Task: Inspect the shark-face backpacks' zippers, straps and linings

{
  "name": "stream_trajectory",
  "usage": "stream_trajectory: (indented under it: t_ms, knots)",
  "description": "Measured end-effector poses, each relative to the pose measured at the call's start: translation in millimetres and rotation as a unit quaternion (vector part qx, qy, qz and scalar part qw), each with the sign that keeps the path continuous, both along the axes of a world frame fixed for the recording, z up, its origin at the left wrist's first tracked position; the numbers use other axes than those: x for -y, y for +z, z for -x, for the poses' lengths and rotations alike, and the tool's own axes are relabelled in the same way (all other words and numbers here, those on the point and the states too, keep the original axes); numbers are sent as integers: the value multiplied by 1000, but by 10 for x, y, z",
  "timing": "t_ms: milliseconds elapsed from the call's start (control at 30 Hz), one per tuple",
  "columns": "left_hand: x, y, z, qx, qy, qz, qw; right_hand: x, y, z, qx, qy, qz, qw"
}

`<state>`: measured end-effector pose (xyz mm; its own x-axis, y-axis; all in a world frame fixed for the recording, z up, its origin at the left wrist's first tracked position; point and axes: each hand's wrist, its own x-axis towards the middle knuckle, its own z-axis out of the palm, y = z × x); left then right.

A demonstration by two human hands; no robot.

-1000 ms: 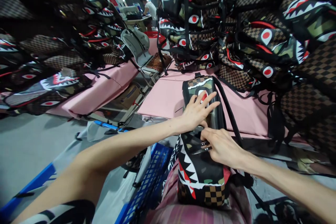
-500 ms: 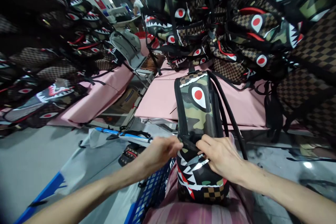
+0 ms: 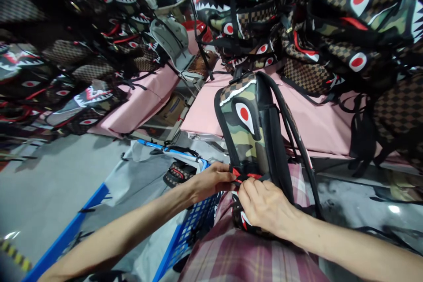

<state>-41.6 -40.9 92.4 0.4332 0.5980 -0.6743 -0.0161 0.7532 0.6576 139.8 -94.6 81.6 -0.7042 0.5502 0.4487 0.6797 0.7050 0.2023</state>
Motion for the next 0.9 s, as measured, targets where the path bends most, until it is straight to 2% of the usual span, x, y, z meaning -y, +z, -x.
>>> stream_trajectory:
  t_ms: [167, 500, 567, 633, 700, 767, 833, 900]
  knots:
    - [-5, -60, 35, 16, -4, -13, 1000, -13, -11, -1, 9, 3, 4, 1000]
    - [-31, -67, 41, -7, -28, -39, 999, -17, -12, -8, 4, -5, 13, 1000]
    - [-43, -94, 43, -52, -49, -81, 994, -77, 45, -51, -21, -8, 29, 999]
    - [-58, -130, 56, -110, -72, -165, 977, -183, 109, -117, -51, -30, 56, 997]
    - [-92, -160, 84, -146, -88, -231, 958, -317, 144, -185, -61, -89, 71, 992]
    - [-184, -162, 125, -170, -85, -255, 948, -445, 126, -231, -30, -161, 78, 983]
    - [-376, -120, 155, -201, -38, -294, 934, -533, 60, -243, 18, -205, 85, 975]
    - [-688, -28, 128, -218, 40, -377, 899, -571, -18, -225, 42, -198, 92, 975]
